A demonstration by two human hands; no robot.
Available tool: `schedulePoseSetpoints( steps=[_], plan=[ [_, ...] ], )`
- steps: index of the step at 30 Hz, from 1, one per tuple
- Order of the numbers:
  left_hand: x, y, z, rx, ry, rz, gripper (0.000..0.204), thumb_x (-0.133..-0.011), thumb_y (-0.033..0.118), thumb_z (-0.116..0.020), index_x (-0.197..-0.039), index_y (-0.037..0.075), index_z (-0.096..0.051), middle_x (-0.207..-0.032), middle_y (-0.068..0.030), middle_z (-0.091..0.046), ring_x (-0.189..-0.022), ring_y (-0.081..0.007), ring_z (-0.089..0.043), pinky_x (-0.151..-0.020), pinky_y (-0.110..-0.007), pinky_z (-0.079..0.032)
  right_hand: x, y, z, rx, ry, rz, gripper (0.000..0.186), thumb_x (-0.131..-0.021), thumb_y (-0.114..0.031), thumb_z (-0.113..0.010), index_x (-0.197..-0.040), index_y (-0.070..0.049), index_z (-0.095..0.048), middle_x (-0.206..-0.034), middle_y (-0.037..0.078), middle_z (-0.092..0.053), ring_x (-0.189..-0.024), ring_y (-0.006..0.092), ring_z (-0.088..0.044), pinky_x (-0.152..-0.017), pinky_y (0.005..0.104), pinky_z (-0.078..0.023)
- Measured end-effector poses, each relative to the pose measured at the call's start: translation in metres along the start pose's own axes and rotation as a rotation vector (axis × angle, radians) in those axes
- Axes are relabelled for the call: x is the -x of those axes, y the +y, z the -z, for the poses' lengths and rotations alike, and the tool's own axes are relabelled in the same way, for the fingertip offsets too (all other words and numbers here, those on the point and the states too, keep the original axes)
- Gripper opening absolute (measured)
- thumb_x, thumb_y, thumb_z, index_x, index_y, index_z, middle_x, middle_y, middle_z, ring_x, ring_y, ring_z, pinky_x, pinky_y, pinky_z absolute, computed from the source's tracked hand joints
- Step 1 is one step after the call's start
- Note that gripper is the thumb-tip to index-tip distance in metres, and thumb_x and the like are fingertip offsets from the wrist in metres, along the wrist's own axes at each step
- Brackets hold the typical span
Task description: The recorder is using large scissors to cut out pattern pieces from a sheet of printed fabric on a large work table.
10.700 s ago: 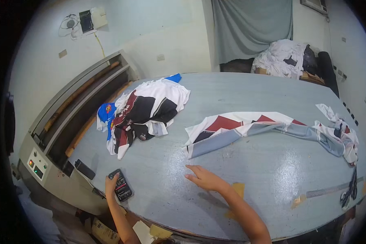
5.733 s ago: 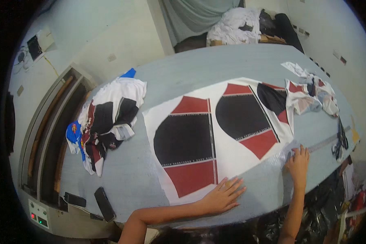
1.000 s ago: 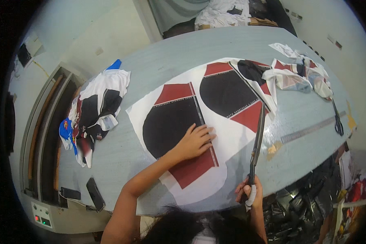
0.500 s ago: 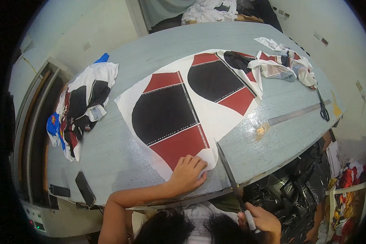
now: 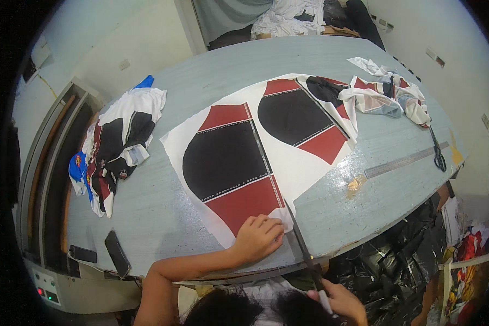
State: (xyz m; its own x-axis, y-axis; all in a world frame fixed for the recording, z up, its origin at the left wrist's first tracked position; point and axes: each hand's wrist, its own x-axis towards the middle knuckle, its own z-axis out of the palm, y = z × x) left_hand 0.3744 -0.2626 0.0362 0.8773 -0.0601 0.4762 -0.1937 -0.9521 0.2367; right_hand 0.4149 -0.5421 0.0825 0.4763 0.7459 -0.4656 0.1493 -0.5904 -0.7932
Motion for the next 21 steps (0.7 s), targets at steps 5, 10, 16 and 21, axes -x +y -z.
schedulePoseSetpoints(
  steps=[5,10,16,21],
  plan=[
    [0.004,0.0,-0.007,0.027,0.012,-0.045,0.024,-0.076,0.016,-0.064,-0.097,0.007,-0.059,-0.104,-0.0052,-0.059,-0.101,-0.0228,-0.056,-0.085,-0.037,-0.044,-0.022,0.009,-0.014,-0.114,-0.012,-0.183,0.06,-0.084,-0.054,-0.058,-0.1,0.004,-0.056,-0.067,0.018,-0.061,-0.063,0.0236,-0.061,-0.058,0.0331,-0.046],
    [0.008,-0.002,-0.009,0.035,-0.051,-0.049,0.029,-0.078,0.017,-0.063,-0.103,0.005,-0.057,-0.117,-0.009,-0.058,-0.115,-0.0236,-0.052,-0.095,-0.039,-0.041,-0.021,-0.012,0.009,-0.017,-0.107,-0.224,0.06,-0.084,-0.054,-0.058,-0.101,0.003,-0.056,-0.071,0.019,-0.063,-0.066,0.024,-0.063,-0.061,0.034,-0.048],
    [0.008,-0.005,-0.012,0.124,-0.075,-0.061,0.032,-0.08,0.015,-0.061,-0.109,0.003,-0.057,-0.12,-0.011,-0.057,-0.116,-0.0235,-0.053,-0.099,-0.04,-0.039,-0.01,-0.004,0.007,0.06,-0.175,-0.166,0.05,-0.09,-0.043,-0.054,-0.114,0.001,-0.05,-0.08,0.015,-0.06,-0.073,0.0216,-0.056,-0.069,0.0339,-0.046],
    [0.006,-0.001,-0.013,0.082,-0.033,-0.025,0.034,-0.082,0.015,-0.061,-0.113,0.001,-0.057,-0.12,-0.0148,-0.057,-0.116,-0.0249,-0.053,-0.102,-0.041,-0.038,-0.011,-0.015,0.003,-0.061,-0.091,-0.232,0.048,-0.088,-0.039,-0.057,-0.112,0.003,-0.052,-0.081,0.014,-0.06,-0.075,0.0211,-0.055,-0.072,0.0316,-0.044]
  ],
)
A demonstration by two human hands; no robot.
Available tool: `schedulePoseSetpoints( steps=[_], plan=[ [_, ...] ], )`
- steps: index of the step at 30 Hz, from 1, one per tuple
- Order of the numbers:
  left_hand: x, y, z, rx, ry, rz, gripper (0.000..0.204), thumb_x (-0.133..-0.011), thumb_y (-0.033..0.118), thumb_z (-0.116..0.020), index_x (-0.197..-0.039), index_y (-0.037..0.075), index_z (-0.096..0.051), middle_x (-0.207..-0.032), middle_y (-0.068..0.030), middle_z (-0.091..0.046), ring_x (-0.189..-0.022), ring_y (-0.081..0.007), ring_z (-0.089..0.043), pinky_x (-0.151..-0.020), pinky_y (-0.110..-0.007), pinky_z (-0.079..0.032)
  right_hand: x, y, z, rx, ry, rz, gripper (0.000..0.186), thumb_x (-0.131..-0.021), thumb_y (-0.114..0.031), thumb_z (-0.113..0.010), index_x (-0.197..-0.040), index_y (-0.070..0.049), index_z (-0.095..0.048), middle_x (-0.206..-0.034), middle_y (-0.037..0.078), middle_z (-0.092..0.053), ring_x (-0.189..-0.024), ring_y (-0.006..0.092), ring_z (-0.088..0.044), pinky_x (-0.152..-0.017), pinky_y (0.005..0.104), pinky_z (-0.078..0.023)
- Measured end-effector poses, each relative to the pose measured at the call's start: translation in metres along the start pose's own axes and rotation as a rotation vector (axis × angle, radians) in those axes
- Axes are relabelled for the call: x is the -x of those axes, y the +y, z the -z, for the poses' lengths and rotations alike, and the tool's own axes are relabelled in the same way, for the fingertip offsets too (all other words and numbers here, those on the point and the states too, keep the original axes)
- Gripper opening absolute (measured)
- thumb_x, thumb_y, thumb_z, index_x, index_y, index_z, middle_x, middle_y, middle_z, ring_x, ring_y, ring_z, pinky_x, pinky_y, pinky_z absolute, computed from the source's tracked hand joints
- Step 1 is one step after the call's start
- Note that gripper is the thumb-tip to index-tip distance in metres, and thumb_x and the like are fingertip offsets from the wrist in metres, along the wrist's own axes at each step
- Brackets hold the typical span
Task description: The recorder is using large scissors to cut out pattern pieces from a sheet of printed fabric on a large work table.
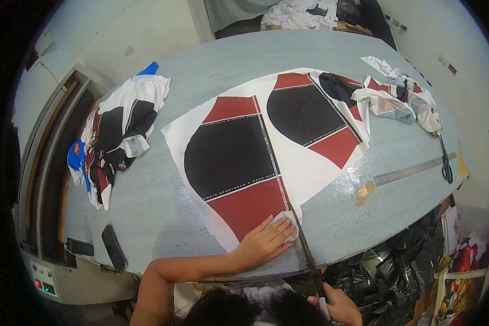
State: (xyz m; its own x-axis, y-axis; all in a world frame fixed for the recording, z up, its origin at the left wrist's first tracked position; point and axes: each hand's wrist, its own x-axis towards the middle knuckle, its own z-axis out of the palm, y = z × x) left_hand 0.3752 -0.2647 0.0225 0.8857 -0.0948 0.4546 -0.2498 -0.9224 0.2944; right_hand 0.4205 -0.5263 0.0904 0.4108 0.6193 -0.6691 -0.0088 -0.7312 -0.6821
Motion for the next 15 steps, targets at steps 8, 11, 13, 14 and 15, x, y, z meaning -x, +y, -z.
schedulePoseSetpoints(
  steps=[8,11,13,14,15],
  plan=[
    [0.006,-0.004,-0.004,-0.003,0.001,-0.032,0.023,-0.084,0.014,-0.061,-0.102,0.0,-0.061,-0.119,-0.016,-0.058,-0.114,-0.026,-0.055,-0.102,-0.041,-0.038,0.009,-0.025,-0.002,-0.038,0.088,0.081,0.04,-0.09,-0.036,-0.052,-0.097,0.004,-0.055,-0.073,0.017,-0.058,-0.066,0.026,-0.054,-0.062,0.038,-0.042],
    [0.005,-0.004,-0.005,0.046,0.016,-0.013,0.022,-0.083,0.013,-0.061,-0.101,0.0,-0.061,-0.121,-0.0159,-0.057,-0.115,-0.0257,-0.054,-0.102,-0.04,-0.038,0.01,-0.022,0.001,-0.053,0.068,0.063,0.041,-0.089,-0.036,-0.053,-0.1,0.003,-0.056,-0.076,0.018,-0.06,-0.068,0.027,-0.054,-0.064,0.0391,-0.042],
    [0.005,-0.004,-0.004,0.055,0.002,-0.022,0.025,-0.083,0.012,-0.061,-0.104,0.0,-0.059,-0.123,-0.0161,-0.056,-0.117,-0.025,-0.052,-0.103,-0.04,-0.038,0.011,-0.023,0.002,-0.071,0.026,0.007,0.04,-0.089,-0.036,-0.054,-0.101,0.002,-0.057,-0.077,0.019,-0.061,-0.069,0.0278,-0.056,-0.065,0.0398,-0.043],
    [0.005,-0.004,-0.004,0.056,0.002,-0.021,0.025,-0.083,0.012,-0.061,-0.104,0.0,-0.059,-0.123,-0.0161,-0.056,-0.117,-0.025,-0.052,-0.103,-0.04,-0.038,0.012,-0.024,0.001,-0.083,0.021,-0.025,0.044,-0.088,-0.038,-0.056,-0.105,0.003,-0.055,-0.079,0.016,-0.061,-0.072,0.0235,-0.056,-0.068,0.0359,-0.043],
    [0.005,-0.005,-0.004,0.057,-0.013,-0.026,0.026,-0.083,0.012,-0.061,-0.105,0.0,-0.058,-0.123,-0.0163,-0.055,-0.118,-0.0249,-0.052,-0.103,-0.04,-0.037,0.012,-0.024,0.0,-0.096,0.015,-0.058,0.048,-0.087,-0.039,-0.058,-0.11,0.003,-0.054,-0.081,0.012,-0.061,-0.075,0.0192,-0.055,-0.071,0.032,-0.044]
  ],
)
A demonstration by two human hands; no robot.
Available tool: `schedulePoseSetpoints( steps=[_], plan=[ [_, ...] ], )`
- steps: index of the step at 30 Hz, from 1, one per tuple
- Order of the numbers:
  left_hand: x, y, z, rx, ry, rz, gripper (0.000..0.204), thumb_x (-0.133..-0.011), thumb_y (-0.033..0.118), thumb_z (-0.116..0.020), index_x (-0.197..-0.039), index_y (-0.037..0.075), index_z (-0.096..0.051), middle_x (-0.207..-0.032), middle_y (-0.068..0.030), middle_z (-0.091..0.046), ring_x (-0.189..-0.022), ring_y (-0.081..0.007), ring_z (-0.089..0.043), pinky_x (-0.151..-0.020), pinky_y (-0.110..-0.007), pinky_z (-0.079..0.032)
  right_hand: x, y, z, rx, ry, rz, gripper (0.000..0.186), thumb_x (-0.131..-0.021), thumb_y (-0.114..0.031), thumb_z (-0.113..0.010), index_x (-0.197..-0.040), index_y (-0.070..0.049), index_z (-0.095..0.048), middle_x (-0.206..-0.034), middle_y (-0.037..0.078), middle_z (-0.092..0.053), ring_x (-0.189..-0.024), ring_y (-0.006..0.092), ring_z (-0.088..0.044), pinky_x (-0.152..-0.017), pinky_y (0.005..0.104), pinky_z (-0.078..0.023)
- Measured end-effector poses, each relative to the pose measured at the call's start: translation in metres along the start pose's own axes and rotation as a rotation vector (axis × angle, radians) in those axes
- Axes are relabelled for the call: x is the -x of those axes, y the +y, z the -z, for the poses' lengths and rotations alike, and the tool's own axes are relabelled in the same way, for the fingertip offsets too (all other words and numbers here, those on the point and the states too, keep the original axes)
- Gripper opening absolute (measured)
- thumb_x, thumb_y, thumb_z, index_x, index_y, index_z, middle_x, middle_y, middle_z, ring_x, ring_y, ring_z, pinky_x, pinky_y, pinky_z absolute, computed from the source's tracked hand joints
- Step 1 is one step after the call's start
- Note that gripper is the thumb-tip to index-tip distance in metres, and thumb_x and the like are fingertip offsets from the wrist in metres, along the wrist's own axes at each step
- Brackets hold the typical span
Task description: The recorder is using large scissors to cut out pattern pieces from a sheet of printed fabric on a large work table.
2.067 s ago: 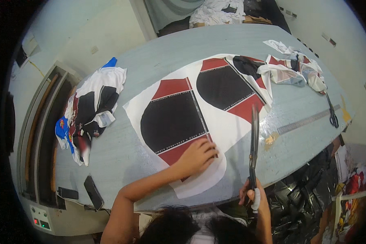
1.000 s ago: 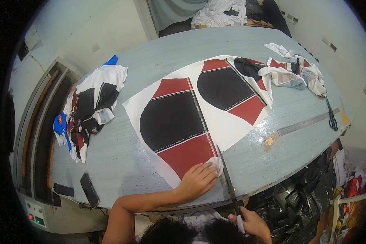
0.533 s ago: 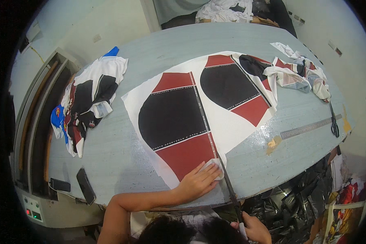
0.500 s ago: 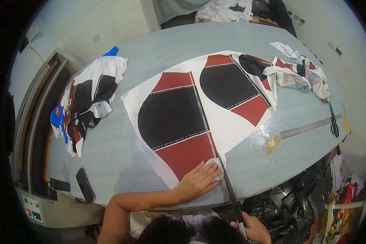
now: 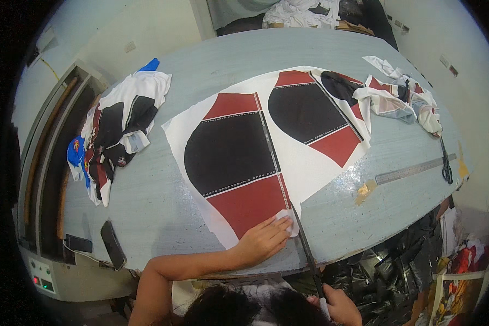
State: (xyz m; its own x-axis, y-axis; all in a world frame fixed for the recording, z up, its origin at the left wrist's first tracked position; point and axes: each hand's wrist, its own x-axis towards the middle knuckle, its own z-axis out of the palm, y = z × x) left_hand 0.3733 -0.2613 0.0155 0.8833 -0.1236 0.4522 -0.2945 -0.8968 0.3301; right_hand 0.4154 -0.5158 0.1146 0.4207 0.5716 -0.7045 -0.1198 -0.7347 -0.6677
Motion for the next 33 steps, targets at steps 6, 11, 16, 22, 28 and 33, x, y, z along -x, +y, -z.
schedulePoseSetpoints(
  steps=[6,11,16,22,28,33],
  plan=[
    [-0.002,0.0,0.002,0.021,-0.018,-0.006,0.028,-0.083,0.011,-0.06,-0.106,-0.003,-0.056,-0.124,-0.0178,-0.055,-0.118,-0.0264,-0.052,-0.102,-0.039,-0.039,0.005,-0.006,-0.003,0.089,0.087,0.021,0.038,-0.088,-0.033,-0.056,-0.103,0.002,-0.058,-0.078,0.02,-0.062,-0.07,0.0284,-0.057,-0.066,0.0405,-0.043],
    [-0.003,0.001,0.001,0.038,0.001,-0.008,0.027,-0.082,0.01,-0.06,-0.105,-0.004,-0.056,-0.122,-0.0186,-0.055,-0.115,-0.0276,-0.054,-0.1,-0.039,-0.04,0.016,-0.023,-0.009,0.099,0.208,0.051,0.037,-0.09,-0.032,-0.055,-0.104,0.002,-0.059,-0.077,0.017,-0.062,-0.069,0.0271,-0.056,-0.064,0.0389,-0.043],
    [-0.005,0.003,0.005,0.038,0.033,-0.014,0.026,-0.081,0.009,-0.062,-0.103,-0.004,-0.057,-0.121,-0.0186,-0.057,-0.113,-0.0274,-0.055,-0.098,-0.039,-0.042,-0.008,0.001,-0.005,-0.017,0.031,-0.002,0.048,-0.087,-0.04,-0.059,-0.106,0.003,-0.057,-0.079,0.01,-0.062,-0.075,0.0161,-0.055,-0.071,0.0307,-0.044],
    [-0.004,0.001,0.004,0.032,0.051,-0.024,0.026,-0.081,0.008,-0.062,-0.104,-0.004,-0.057,-0.12,-0.0184,-0.057,-0.113,-0.027,-0.056,-0.097,-0.038,-0.044,-0.011,-0.002,-0.005,-0.041,0.035,-0.021,0.043,-0.088,-0.037,-0.059,-0.105,0.003,-0.057,-0.078,0.008,-0.061,-0.074,0.0141,-0.054,-0.068,0.0295,-0.044],
    [-0.004,0.003,0.007,0.039,0.04,-0.028,0.028,-0.082,0.009,-0.062,-0.106,-0.005,-0.056,-0.119,-0.0186,-0.057,-0.112,-0.028,-0.056,-0.097,-0.038,-0.044,-0.019,0.014,0.001,-0.006,0.003,-0.001,0.045,-0.088,-0.037,-0.059,-0.105,0.004,-0.056,-0.077,0.009,-0.061,-0.072,0.015,-0.054,-0.066,0.03,-0.044],
    [-0.004,0.009,0.009,0.079,0.033,0.009,0.03,-0.082,0.009,-0.061,-0.108,-0.005,-0.055,-0.118,-0.0189,-0.058,-0.111,-0.0283,-0.056,-0.096,-0.038,-0.044,-0.029,0.024,0.001,0.186,-0.005,0.056,0.056,-0.087,-0.049,-0.056,-0.104,0.004,-0.055,-0.078,0.021,-0.065,-0.072,0.0284,-0.063,-0.067,0.0374,-0.047]
  ],
)
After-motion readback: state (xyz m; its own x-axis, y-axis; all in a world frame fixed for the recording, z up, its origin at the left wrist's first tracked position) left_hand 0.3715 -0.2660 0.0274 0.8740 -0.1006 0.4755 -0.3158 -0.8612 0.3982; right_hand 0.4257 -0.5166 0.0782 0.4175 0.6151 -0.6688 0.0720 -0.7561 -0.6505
